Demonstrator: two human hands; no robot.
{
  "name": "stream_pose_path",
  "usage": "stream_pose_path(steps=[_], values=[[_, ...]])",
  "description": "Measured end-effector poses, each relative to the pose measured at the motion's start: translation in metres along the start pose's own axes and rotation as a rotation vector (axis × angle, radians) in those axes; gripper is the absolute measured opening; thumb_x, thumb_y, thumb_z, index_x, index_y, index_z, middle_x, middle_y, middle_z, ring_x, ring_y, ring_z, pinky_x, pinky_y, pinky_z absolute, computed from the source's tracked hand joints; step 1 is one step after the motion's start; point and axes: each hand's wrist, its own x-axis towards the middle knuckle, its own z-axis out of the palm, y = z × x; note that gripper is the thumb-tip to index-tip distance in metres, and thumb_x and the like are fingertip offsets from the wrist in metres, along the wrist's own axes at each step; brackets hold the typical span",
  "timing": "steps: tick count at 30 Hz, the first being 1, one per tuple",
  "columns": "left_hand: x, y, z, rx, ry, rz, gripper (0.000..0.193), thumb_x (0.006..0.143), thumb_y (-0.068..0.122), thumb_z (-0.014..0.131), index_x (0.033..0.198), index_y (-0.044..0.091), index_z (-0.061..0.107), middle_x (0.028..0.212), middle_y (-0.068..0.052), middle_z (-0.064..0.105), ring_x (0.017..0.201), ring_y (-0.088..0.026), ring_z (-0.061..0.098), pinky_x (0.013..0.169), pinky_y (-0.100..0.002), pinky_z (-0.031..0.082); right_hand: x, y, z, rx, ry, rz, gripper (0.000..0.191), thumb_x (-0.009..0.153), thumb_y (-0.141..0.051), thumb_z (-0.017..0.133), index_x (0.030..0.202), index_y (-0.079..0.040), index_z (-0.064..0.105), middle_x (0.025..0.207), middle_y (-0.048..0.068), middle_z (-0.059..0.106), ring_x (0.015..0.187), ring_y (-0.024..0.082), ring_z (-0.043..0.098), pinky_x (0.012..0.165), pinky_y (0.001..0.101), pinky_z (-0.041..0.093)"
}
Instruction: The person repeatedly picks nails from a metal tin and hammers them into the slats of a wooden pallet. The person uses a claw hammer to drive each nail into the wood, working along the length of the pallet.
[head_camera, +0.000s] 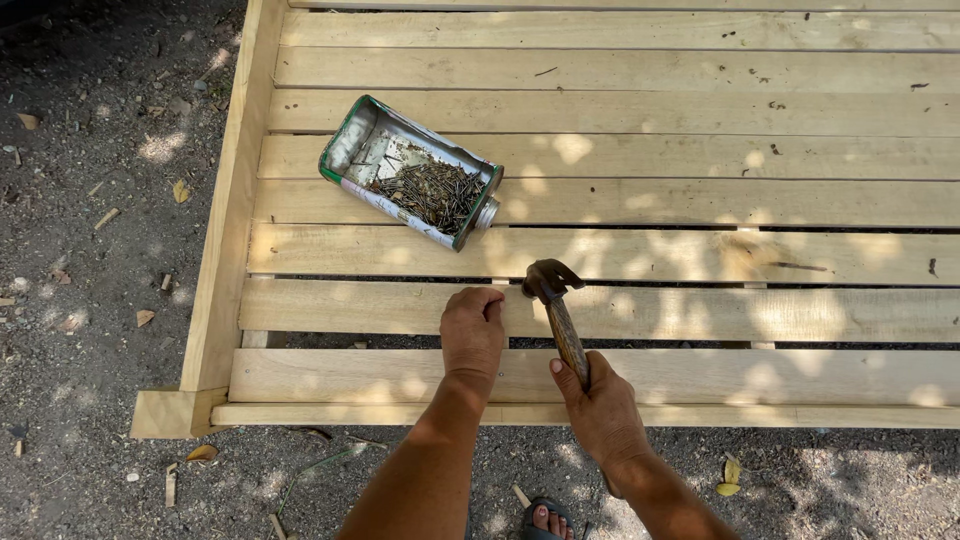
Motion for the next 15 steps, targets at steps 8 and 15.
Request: stream_pose_path(steps=[8, 15], values=[[-0.002, 0.003, -0.003, 0.158, -0.155, 0.032, 0.004, 0.092, 0.012, 0.071, 0.091, 0.008, 0.074, 0.105, -0.003, 0.065, 0.097, -0.023, 0.067, 0.085, -0.032, 0.062, -0.008, -0.005, -0.002, 0.023, -0.017, 0.028, 0.055, 0.097, -0.064, 0.046, 0.097, -0.01, 0.057, 0.062, 0.007, 0.058, 0.056, 0.015, 0.058, 0.056, 0.0435, 0.054], [0.004, 0.011, -0.005, 0.159, -0.135, -0.024, 0.005, 0.088, 0.011, 0.074, 0.084, 0.007, 0.076, 0.099, -0.003, 0.065, 0.097, -0.022, 0.066, 0.085, -0.033, 0.061, -0.024, -0.006, 0.003, 0.033, -0.024, -0.037, 0.052, 0.096, -0.063, 0.046, 0.098, -0.012, 0.056, 0.061, 0.008, 0.061, 0.057, 0.014, 0.063, 0.058, 0.0401, 0.055]])
